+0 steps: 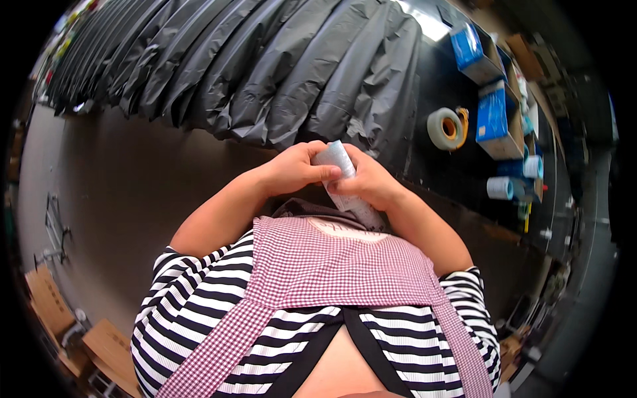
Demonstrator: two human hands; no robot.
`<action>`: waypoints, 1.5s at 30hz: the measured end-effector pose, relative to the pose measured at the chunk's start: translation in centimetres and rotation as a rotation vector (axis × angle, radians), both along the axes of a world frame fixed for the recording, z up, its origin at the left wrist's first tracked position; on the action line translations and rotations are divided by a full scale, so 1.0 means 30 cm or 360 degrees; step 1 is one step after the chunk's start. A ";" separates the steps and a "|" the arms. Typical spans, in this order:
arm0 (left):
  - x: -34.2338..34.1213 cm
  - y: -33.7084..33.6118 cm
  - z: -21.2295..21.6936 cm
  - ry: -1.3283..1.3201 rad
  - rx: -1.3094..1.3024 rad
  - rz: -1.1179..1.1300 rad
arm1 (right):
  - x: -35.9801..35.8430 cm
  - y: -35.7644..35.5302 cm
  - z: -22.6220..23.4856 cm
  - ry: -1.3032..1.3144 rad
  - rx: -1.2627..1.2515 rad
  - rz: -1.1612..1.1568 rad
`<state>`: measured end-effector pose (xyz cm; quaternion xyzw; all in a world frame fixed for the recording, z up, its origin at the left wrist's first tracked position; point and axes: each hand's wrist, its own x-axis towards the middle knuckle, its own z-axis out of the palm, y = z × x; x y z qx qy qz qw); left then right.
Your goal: The person inserts blue textured foam rollers into grey plastic sleeves by hand, folds the sleeve ends, and applies white adhesive labels to the exterior of the packaged items.
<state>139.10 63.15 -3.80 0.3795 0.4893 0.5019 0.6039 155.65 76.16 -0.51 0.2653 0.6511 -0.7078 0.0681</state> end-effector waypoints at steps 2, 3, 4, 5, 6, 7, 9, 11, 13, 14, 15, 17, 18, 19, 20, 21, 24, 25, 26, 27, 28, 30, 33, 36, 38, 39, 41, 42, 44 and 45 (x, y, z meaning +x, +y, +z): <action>0.010 0.022 0.009 -0.0045 -0.0086 -0.0134 | 0.036 -0.007 0.007 -0.0003 -0.0199 -0.0180; 0.017 0.032 0.013 -0.0034 -0.0072 -0.0197 | 0.055 -0.009 0.020 -0.0007 -0.0403 -0.0283; 0.024 0.043 0.011 -0.0039 -0.0094 -0.0233 | 0.083 -0.007 0.001 0.0038 -0.0414 -0.0251; 0.034 0.056 0.000 -0.0051 -0.0116 -0.0269 | 0.117 -0.008 -0.004 0.0046 -0.0397 -0.0311; 0.050 0.053 -0.014 0.0004 -0.0120 -0.0234 | 0.150 -0.010 -0.005 0.0119 -0.0619 -0.0330; 0.059 0.048 -0.022 0.0006 -0.0108 -0.0279 | 0.182 -0.008 -0.008 0.0197 -0.0839 -0.0339; 0.072 0.021 -0.028 -0.0353 -0.0217 -0.0039 | 0.277 0.015 -0.038 0.0475 -0.1264 -0.0225; 0.068 -0.015 -0.024 -0.0472 -0.0345 0.0053 | 0.405 0.035 -0.065 0.0471 -0.1305 -0.0203; 0.046 -0.041 -0.041 -0.0649 -0.0289 0.0319 | 0.485 -0.019 -0.069 0.0527 -0.1315 -0.0308; 0.051 -0.043 -0.035 -0.0614 -0.0305 0.0349 | 0.494 -0.064 -0.046 0.0589 -0.1238 -0.0471; 0.056 -0.051 -0.040 -0.0606 -0.0302 0.0358 | 0.483 -0.106 -0.017 0.0651 -0.1168 -0.0628; 0.077 -0.050 -0.064 -0.0683 -0.0199 0.0404 | 0.422 -0.127 0.009 0.0541 -0.0968 -0.0826; 0.096 -0.036 -0.062 -0.0696 -0.0101 0.0409 | 0.376 -0.137 0.018 0.0551 -0.0879 -0.0830; 0.114 -0.027 -0.056 -0.0671 0.0035 0.0369 | 0.330 -0.148 0.023 0.0561 -0.0792 -0.0832; 0.125 -0.018 -0.084 -0.0493 0.0148 0.0337 | 0.297 -0.144 -0.003 0.0585 -0.0619 -0.0787; 0.138 -0.008 -0.078 -0.0314 0.0250 0.0308 | 0.276 -0.149 0.005 0.0586 -0.0467 -0.0804; 0.176 -0.016 -0.062 -0.0345 0.0354 0.0262 | 0.268 -0.118 -0.006 0.0575 0.0141 -0.0612; 0.170 -0.015 -0.064 -0.0371 0.0341 0.0247 | 0.265 -0.110 -0.003 0.0623 0.0359 -0.0535; 0.160 -0.019 -0.059 -0.0357 0.0339 0.0263 | 0.259 -0.107 0.000 0.0670 0.0569 -0.0452; 0.148 -0.023 -0.052 -0.0451 0.0327 0.0217 | 0.252 -0.103 0.008 0.0684 0.0559 -0.0438; 0.134 -0.026 -0.047 -0.0545 0.0315 0.0171 | 0.242 -0.098 0.020 0.0671 0.0575 -0.0375; 0.091 -0.020 -0.035 -0.0040 0.0564 0.0265 | 0.225 -0.080 0.027 0.0822 0.0957 -0.0359; 0.048 -0.036 0.054 0.0458 0.0790 0.0420 | 0.202 -0.050 0.075 0.1169 0.1864 -0.0467; 0.022 -0.060 0.116 0.0964 0.0993 0.0406 | 0.192 -0.064 0.139 0.1118 0.2284 -0.0299; 0.002 -0.069 0.114 0.1076 0.1054 0.0339 | 0.179 -0.092 0.147 0.0925 0.1533 -0.0307; -0.004 -0.074 0.114 0.1179 0.1118 0.0269 | 0.170 -0.094 0.144 0.0924 0.1532 -0.0304; 0.000 -0.084 0.112 0.1154 0.1074 0.0287 | 0.146 -0.092 0.131 0.0732 0.1018 -0.0359; 0.000 -0.091 0.107 0.1118 0.0950 0.0276 | 0.135 -0.099 0.148 0.0704 0.1047 -0.0404; -0.001 -0.107 0.096 0.0949 0.0667 0.0232 | 0.102 -0.094 0.108 0.0768 0.0837 -0.0570; -0.001 -0.110 0.087 0.0945 0.0665 0.0231 | 0.087 -0.087 0.095 0.0833 0.0628 -0.0744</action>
